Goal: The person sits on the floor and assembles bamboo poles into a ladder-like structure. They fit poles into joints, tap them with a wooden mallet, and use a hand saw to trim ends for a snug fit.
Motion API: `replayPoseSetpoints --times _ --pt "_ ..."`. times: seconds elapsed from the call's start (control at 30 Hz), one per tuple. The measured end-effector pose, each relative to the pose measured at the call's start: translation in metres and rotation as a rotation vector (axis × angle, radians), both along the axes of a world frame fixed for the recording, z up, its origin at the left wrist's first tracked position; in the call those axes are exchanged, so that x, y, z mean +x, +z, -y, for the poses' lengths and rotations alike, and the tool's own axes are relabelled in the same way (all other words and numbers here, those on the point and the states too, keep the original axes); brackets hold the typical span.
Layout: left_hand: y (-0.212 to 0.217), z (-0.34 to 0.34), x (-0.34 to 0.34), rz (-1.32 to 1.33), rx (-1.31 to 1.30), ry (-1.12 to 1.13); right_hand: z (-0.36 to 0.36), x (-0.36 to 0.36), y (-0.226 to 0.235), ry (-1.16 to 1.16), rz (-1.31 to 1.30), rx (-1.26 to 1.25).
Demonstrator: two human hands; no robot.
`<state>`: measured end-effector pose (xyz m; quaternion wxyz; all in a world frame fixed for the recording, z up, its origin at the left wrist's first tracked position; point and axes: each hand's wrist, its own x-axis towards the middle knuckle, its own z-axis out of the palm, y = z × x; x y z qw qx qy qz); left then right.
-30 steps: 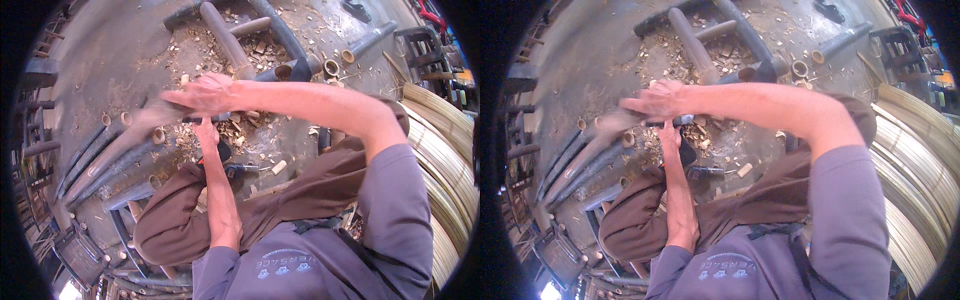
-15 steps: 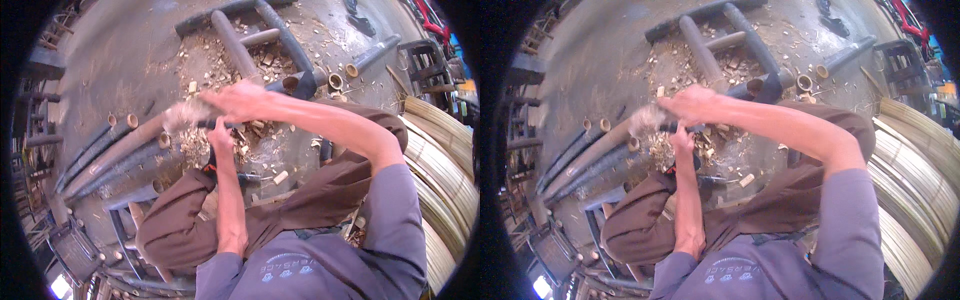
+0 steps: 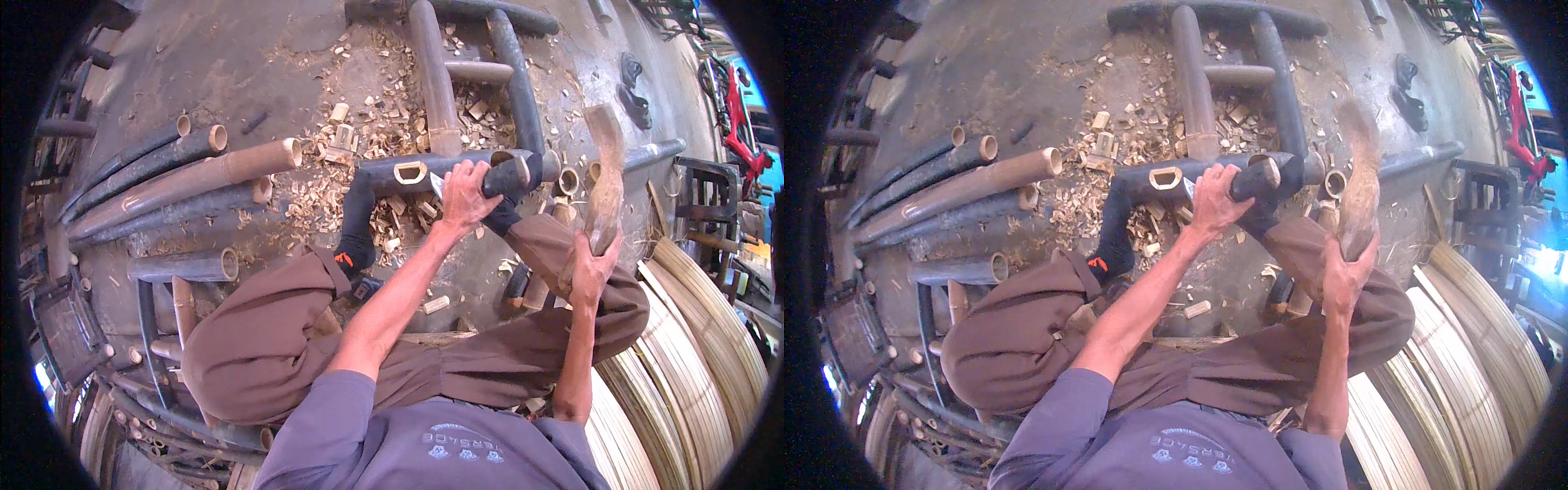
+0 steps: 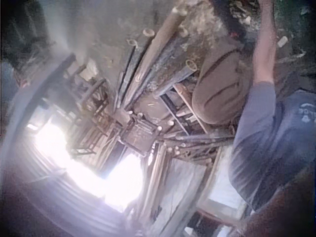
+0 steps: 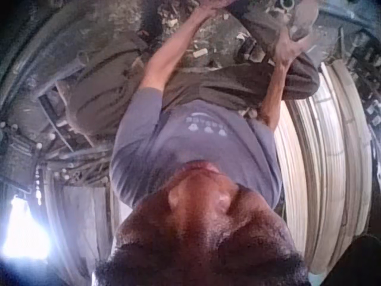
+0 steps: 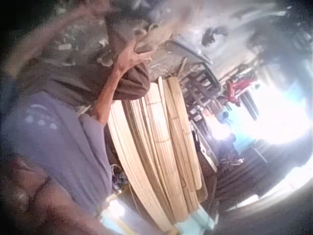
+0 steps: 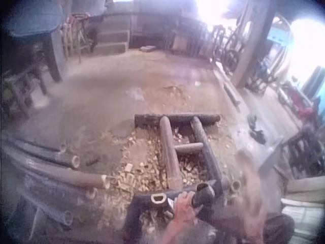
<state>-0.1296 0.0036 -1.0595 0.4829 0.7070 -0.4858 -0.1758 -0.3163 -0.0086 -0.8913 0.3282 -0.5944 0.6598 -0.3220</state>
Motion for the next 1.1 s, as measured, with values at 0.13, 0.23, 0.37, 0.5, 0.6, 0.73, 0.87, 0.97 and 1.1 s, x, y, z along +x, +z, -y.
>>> replayPoseSetpoints --times 0.13,0.23,0.37,0.5,0.6,0.73,0.87,0.97,1.1 --pt "-0.023 0.007 0.006 -0.001 0.056 0.033 -0.003 -0.015 -0.017 0.017 -0.079 -0.055" --pt "-0.030 0.012 0.010 -0.007 0.038 0.063 0.004 -0.021 -0.021 0.041 -0.125 -0.146" --pt "-0.033 0.013 0.021 -0.086 -0.036 0.020 0.009 -0.004 -0.018 -0.038 -0.022 -0.176" --pt "-0.025 0.013 0.031 -0.264 0.047 -0.025 0.006 0.046 -0.022 -0.278 0.310 -0.037" --pt "-0.016 0.015 0.031 -0.289 0.059 -0.058 -0.012 0.056 -0.082 0.165 -0.127 -0.132" --pt "-0.020 0.009 0.035 -0.215 0.116 -0.043 -0.003 0.055 -0.061 0.157 0.094 0.097" --pt "-0.028 0.004 0.034 -0.208 0.148 -0.010 -0.018 0.069 -0.088 0.094 0.072 0.140" --pt "-0.024 0.002 0.037 -0.286 0.194 -0.089 -0.013 0.048 -0.098 0.170 0.014 0.277" --pt "-0.009 0.003 0.027 0.051 -0.029 -0.130 -0.022 0.029 -0.080 0.060 0.080 0.139"
